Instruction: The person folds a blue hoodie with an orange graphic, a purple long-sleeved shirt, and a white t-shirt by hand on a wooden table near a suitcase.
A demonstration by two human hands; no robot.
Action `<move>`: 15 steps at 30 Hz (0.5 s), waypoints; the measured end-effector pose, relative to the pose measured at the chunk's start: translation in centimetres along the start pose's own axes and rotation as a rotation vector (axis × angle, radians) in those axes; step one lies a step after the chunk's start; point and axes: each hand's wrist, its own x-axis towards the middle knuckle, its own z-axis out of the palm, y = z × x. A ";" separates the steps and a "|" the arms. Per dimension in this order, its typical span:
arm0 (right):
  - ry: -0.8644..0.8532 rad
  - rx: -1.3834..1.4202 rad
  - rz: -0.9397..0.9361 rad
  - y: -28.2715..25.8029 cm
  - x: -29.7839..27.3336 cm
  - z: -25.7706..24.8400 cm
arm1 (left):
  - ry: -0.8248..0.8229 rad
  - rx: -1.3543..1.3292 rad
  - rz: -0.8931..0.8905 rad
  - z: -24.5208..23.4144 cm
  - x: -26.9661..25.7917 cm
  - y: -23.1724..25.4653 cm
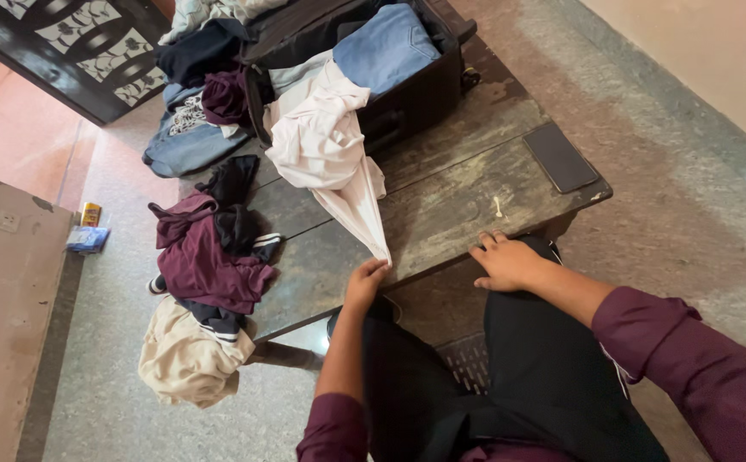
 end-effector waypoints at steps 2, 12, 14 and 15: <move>-0.048 -0.007 0.017 0.1 0.2 0.0 | -0.042 -0.014 0.019 -0.6 -0.8 -0.1; 0.005 0.011 -0.003 0.6 0.4 0.5 | -0.015 -0.009 -0.138 0.1 -3.5 4.5; 0.027 -0.005 0.031 0.6 0.4 0.4 | -0.021 -0.015 -0.068 0.8 -3.6 5.2; 0.022 -0.004 0.024 0.6 0.4 0.4 | -0.036 0.049 0.156 1.4 -4.1 5.6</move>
